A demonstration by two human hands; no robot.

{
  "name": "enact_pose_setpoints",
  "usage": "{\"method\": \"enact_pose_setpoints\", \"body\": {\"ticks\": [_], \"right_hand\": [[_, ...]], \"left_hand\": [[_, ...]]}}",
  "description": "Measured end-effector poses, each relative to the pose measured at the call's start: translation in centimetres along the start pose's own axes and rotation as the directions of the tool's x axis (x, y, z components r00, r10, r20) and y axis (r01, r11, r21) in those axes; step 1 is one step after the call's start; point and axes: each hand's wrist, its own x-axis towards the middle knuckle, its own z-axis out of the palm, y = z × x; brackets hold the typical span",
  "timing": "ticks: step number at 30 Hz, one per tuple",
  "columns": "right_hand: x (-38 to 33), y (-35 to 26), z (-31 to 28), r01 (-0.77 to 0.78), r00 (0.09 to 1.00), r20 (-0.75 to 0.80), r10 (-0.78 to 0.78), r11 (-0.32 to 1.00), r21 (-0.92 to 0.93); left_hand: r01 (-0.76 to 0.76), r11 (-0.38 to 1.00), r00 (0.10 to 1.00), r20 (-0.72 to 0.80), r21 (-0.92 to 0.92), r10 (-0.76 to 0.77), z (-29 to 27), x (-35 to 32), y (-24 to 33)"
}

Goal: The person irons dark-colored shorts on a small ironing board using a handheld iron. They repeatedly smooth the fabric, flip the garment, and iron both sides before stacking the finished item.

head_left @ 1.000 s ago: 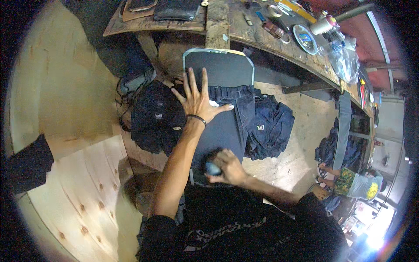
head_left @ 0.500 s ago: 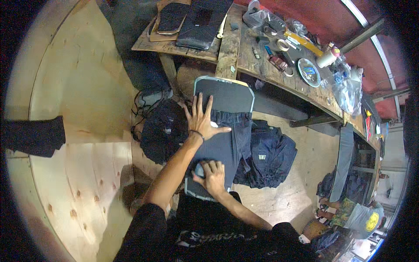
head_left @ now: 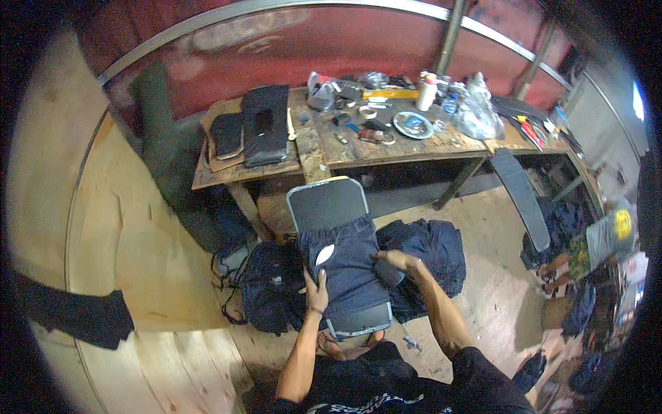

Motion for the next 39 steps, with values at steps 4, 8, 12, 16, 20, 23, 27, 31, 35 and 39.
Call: {"method": "enact_pose_setpoints", "body": {"ticks": [4,8,12,16,20,23,27,31,35,39], "right_hand": [[-9.3,3.7,5.8,0.023,0.999,0.04,-0.025,0.999,0.048],[-19.1,8.0,9.0,-0.034,0.996,0.073,0.048,0.983,-0.182],[-26.8,11.7,7.4,-0.371,0.926,-0.062,0.371,0.928,0.022],[-34.7,12.6,1.8,-0.373,0.806,-0.393,0.443,0.895,0.246],[-34.4,15.1,-4.5,-0.427,0.614,-0.631,0.474,0.872,0.239],[-24.1,22.0,-7.5,-0.277,0.562,-0.79,0.245,0.956,0.1],[-9.9,35.5,-6.9,-0.555,0.547,-0.659,0.517,0.813,0.177],[-8.3,45.1,0.9,-0.428,0.746,-0.588,0.313,0.902,-0.063],[-13.4,45.3,11.1,-0.319,0.83,-0.378,0.411,0.904,0.284],[-18.1,40.6,17.7,-0.313,0.869,-0.178,0.463,0.79,0.527]], "left_hand": [[0.021,0.997,0.992,0.123,-0.068,-0.012,-1.5,-10.7,-2.8],[-0.033,0.987,0.782,0.619,0.154,-0.07,-6.1,-17.9,0.5],[-0.032,0.992,0.433,0.897,0.12,-0.095,-1.7,-18.0,5.6],[0.026,0.982,0.187,0.966,-0.186,0.178,10.4,-17.8,9.7],[-0.003,0.994,0.473,0.876,-0.111,0.099,19.1,-15.3,11.2],[-0.276,0.951,0.754,0.645,0.142,0.122,20.8,-11.1,11.8],[-0.498,0.831,0.859,0.271,0.249,0.434,14.7,-6.4,12.8],[-0.259,0.856,0.836,-0.339,0.448,0.431,0.7,-3.2,8.2],[0.322,0.822,0.908,-0.399,0.469,-0.128,-9.3,-1.2,-4.0],[0.025,0.527,0.951,0.142,0.85,-0.275,-10.2,1.2,-16.6]]}}
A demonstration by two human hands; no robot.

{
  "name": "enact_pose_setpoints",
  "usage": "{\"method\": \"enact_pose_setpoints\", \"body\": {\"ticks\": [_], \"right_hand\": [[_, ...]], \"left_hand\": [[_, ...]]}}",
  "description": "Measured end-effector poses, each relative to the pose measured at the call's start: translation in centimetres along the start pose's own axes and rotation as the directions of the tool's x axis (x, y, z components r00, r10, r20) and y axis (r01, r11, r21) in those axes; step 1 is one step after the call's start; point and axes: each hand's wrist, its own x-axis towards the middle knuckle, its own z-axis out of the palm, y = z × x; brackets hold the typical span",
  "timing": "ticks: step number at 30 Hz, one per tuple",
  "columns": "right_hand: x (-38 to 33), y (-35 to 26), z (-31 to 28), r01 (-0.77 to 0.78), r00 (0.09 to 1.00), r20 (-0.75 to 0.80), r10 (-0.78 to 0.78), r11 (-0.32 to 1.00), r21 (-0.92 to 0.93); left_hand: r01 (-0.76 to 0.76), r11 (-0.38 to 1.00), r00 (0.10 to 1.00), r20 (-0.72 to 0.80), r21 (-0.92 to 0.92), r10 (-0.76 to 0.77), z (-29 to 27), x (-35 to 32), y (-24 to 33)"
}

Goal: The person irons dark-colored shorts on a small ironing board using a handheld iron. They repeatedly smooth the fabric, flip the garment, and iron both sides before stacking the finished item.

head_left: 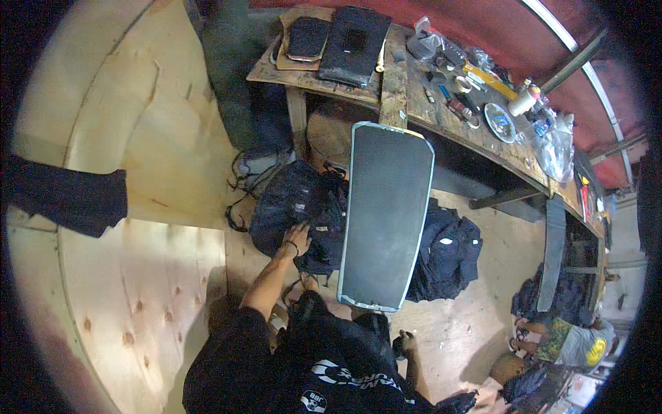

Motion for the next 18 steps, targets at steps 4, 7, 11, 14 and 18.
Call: {"method": "enact_pose_setpoints", "body": {"ticks": [4,7,11,14,18], "right_hand": [[-6.8,-1.9,4.1,-0.132,0.947,-0.322,0.002,0.914,-0.383],[-11.1,-5.3,6.8,-0.078,0.977,-0.214,0.013,0.952,-0.296],[-15.4,-12.2,10.3,-0.119,0.949,-0.312,-0.05,0.857,-0.501],[-18.3,-17.2,12.7,0.048,0.956,-0.148,-0.253,0.633,-0.773],[-19.6,-21.1,15.8,0.547,0.768,0.289,-0.571,0.351,-0.76]], "left_hand": [[-0.068,0.981,0.994,-0.071,0.181,0.082,3.3,5.9,-1.6],[-0.115,0.917,0.989,0.13,0.383,0.07,2.1,6.4,-0.9],[-0.292,0.944,0.884,0.421,0.152,0.205,-0.2,-0.1,1.4],[-0.628,0.777,0.76,0.247,0.044,0.601,-1.6,-8.0,3.5],[-0.893,0.416,0.421,0.007,-0.17,0.907,-3.7,-16.2,6.8]]}}
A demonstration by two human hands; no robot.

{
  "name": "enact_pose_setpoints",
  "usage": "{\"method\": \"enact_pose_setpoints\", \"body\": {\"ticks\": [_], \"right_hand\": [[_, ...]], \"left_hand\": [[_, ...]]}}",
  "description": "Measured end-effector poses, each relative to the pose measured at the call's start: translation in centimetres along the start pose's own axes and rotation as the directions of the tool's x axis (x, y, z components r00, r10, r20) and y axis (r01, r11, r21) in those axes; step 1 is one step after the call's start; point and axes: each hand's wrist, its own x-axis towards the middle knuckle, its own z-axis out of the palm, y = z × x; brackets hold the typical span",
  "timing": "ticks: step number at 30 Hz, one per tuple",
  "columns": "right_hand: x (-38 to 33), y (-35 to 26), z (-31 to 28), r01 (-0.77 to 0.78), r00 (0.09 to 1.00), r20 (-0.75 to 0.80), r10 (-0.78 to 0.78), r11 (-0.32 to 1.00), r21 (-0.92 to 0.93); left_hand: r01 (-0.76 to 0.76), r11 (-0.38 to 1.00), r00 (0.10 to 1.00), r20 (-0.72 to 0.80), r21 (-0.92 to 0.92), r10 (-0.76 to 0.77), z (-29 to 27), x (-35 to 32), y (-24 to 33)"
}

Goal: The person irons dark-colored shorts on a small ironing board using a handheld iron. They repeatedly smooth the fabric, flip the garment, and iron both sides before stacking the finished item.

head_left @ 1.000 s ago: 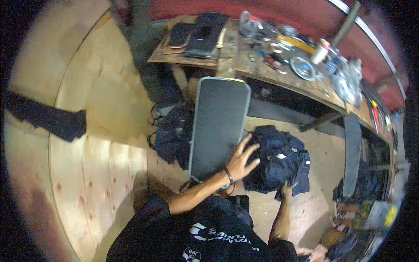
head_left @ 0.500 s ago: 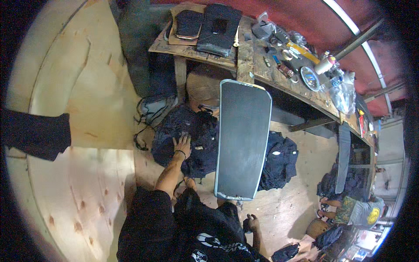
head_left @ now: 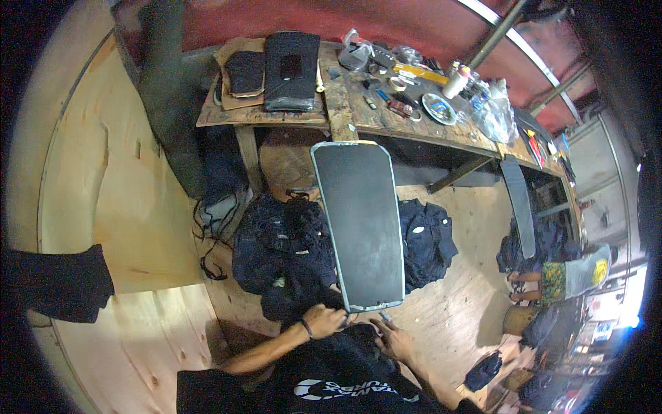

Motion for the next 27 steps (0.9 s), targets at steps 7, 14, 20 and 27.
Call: {"method": "enact_pose_setpoints", "body": {"ticks": [7,14,20,27], "right_hand": [[6.4,2.1,-0.2,0.177,0.761,0.648,0.011,0.958,-0.224],[2.3,6.1,-8.1,-0.109,0.994,0.016,0.108,0.992,0.066],[22.7,4.7,-18.3,-0.012,0.976,-0.218,-0.002,0.998,-0.063],[20.2,5.7,-17.4,-0.072,0.989,0.128,0.075,0.997,-0.034]], "left_hand": [[0.159,0.987,0.927,0.349,-0.026,-0.14,-2.3,0.7,4.7],[0.253,0.925,0.918,-0.373,0.282,-0.138,-6.0,0.5,2.8],[0.517,0.721,0.773,-0.613,0.461,-0.162,-16.6,15.1,-6.3],[0.533,0.827,0.798,-0.432,0.179,-0.42,-11.6,18.7,2.5]]}}
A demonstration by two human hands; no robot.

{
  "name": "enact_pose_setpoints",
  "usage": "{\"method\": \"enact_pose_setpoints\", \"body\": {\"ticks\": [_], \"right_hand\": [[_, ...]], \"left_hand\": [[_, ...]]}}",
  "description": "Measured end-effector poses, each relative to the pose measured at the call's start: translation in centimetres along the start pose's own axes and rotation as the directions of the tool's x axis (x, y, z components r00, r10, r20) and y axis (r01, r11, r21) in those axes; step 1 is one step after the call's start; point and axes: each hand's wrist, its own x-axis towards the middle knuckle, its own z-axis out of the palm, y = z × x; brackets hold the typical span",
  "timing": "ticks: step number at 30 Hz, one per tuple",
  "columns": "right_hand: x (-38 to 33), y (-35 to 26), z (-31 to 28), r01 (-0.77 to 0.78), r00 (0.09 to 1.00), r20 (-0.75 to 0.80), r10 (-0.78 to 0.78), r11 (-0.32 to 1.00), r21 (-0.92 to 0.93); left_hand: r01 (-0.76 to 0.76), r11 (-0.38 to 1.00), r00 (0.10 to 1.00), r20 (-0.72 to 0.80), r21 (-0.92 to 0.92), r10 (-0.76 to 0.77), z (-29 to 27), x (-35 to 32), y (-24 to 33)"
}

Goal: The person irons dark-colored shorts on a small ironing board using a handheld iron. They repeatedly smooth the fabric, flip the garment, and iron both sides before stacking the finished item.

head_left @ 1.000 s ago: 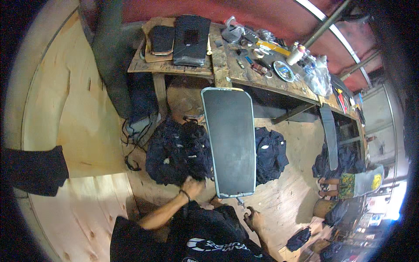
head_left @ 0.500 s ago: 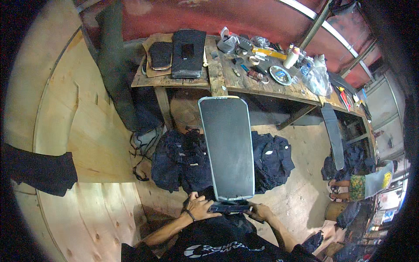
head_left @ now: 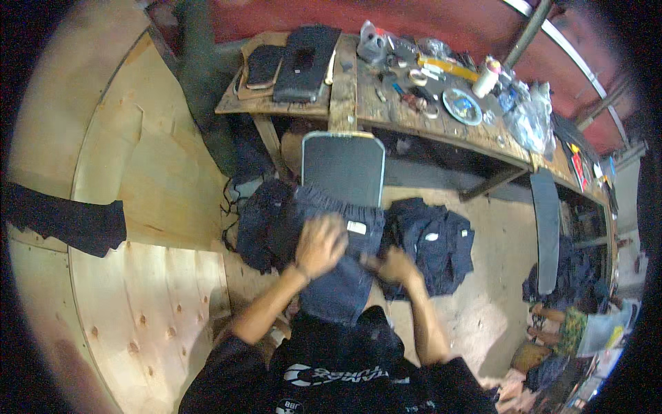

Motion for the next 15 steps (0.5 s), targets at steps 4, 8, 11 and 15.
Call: {"method": "enact_pose_setpoints", "body": {"ticks": [4,8,11,15], "right_hand": [[1.9,2.0,2.3,0.129,0.989,-0.09,-0.114,0.975,0.182],[7.5,1.9,-1.7,0.153,0.966,-0.232,-0.115,0.976,0.155],[6.1,0.1,-3.2,0.117,0.989,-0.113,-0.097,0.977,0.18],[2.3,-1.9,-1.9,-0.051,0.984,0.165,0.061,0.997,-0.065]], "left_hand": [[0.038,0.981,0.98,0.185,0.192,-0.074,3.9,-0.6,2.1],[0.056,0.973,0.997,0.034,0.223,-0.065,7.1,7.3,-1.7],[0.055,0.97,0.996,0.059,0.236,-0.071,7.8,9.4,-3.3],[-0.03,0.987,0.997,-0.063,0.156,0.04,6.3,8.4,-2.2]]}}
